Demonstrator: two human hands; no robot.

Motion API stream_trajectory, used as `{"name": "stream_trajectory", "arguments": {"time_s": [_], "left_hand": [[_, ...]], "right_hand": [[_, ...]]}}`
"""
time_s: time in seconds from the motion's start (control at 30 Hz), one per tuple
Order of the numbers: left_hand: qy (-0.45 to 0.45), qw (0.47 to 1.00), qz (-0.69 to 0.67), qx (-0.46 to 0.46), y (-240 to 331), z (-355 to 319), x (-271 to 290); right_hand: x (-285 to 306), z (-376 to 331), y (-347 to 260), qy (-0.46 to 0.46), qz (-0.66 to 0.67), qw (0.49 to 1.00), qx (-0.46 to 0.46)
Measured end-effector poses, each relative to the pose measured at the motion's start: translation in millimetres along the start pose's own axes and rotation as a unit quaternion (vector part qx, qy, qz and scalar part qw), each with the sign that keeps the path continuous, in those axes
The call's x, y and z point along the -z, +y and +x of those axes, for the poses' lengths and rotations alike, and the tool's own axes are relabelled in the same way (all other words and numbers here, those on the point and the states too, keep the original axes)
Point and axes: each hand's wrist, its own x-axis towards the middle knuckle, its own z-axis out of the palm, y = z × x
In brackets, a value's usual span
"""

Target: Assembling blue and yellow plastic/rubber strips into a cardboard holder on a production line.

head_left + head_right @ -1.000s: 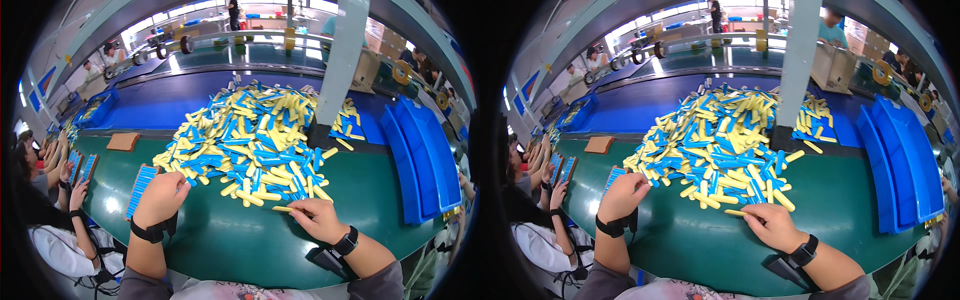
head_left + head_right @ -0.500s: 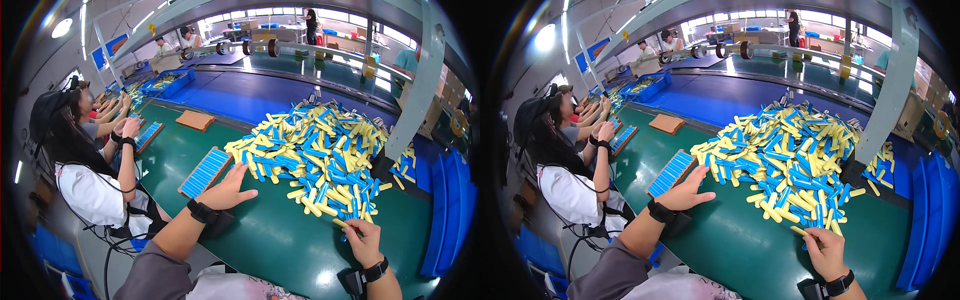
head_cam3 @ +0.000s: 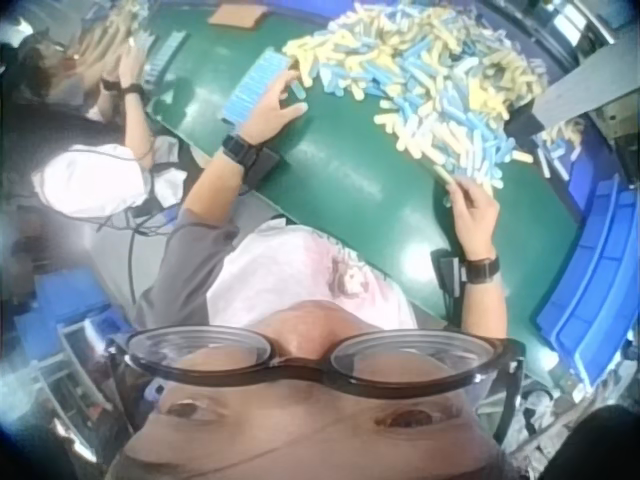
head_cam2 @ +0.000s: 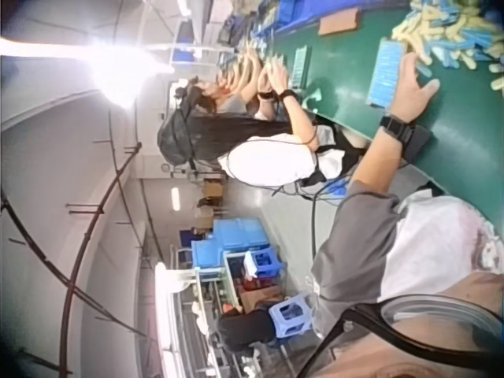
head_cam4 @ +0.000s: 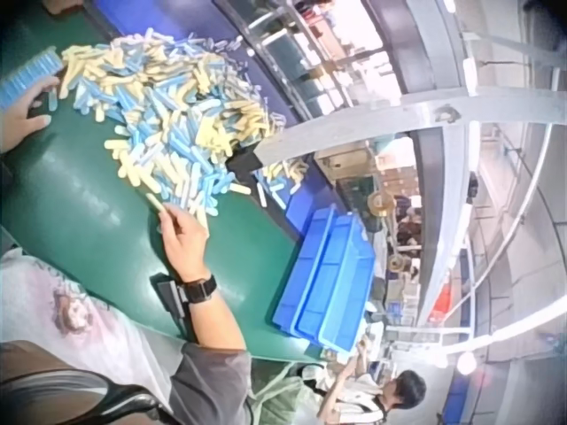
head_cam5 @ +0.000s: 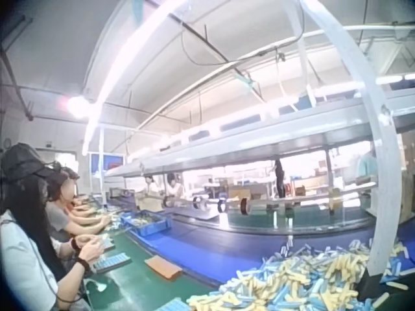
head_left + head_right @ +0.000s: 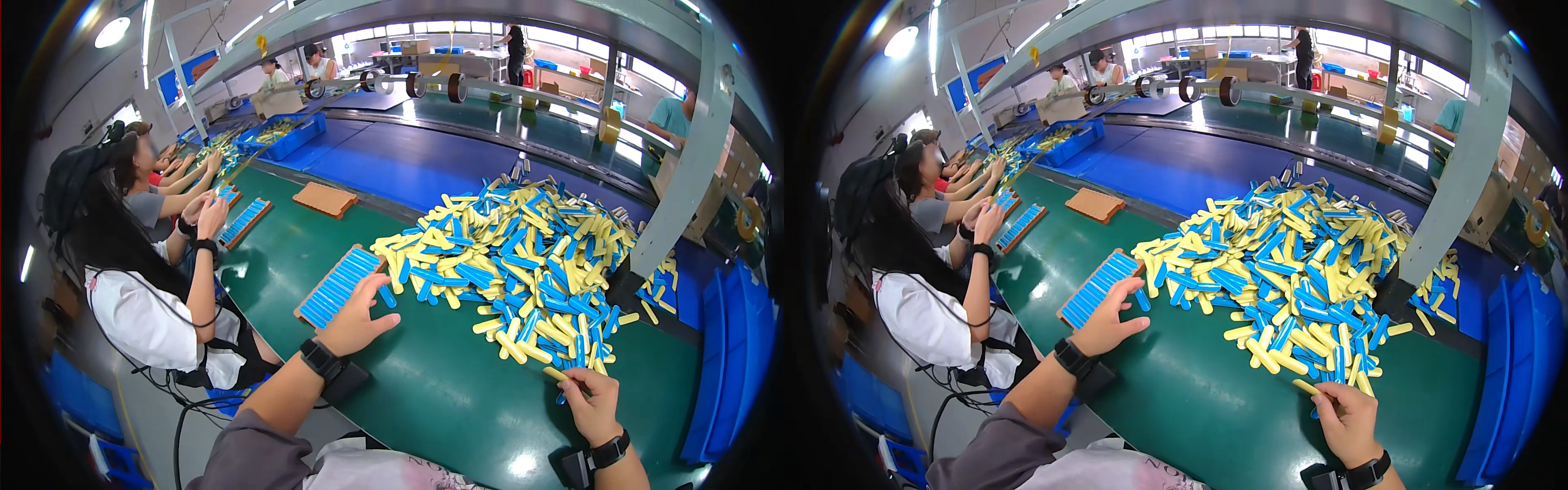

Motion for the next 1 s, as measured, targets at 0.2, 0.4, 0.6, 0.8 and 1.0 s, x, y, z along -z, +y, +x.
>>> {"name": "stream_trajectory", "arguments": {"time_s": [0.2,0.4,0.6,0.8,1.0], "left_hand": [[0.036,0.995,0.092,-0.009,-10.0,-11.5,-10.7],[-0.048,0.985,0.166,0.014,7.3,10.0,-15.9],[-0.037,0.987,0.155,0.021,7.1,28.9,-18.0],[0.036,0.997,0.064,0.017,-6.7,26.7,-15.0],[0.01,0.998,0.055,0.009,-6.7,27.6,-10.0]], "right_hand": [[-0.6,1.5,-2.7,-0.004,-0.009,1.0,-0.006],[-0.7,1.7,-1.1,-0.01,0.003,1.0,0.001],[-1.7,0.8,0.4,-0.007,0.009,1.0,-0.007],[-1.1,1.0,-0.3,-0.011,-0.008,1.0,-0.002],[-1.4,1.4,2.5,-0.006,-0.01,1.0,-0.002]]}}
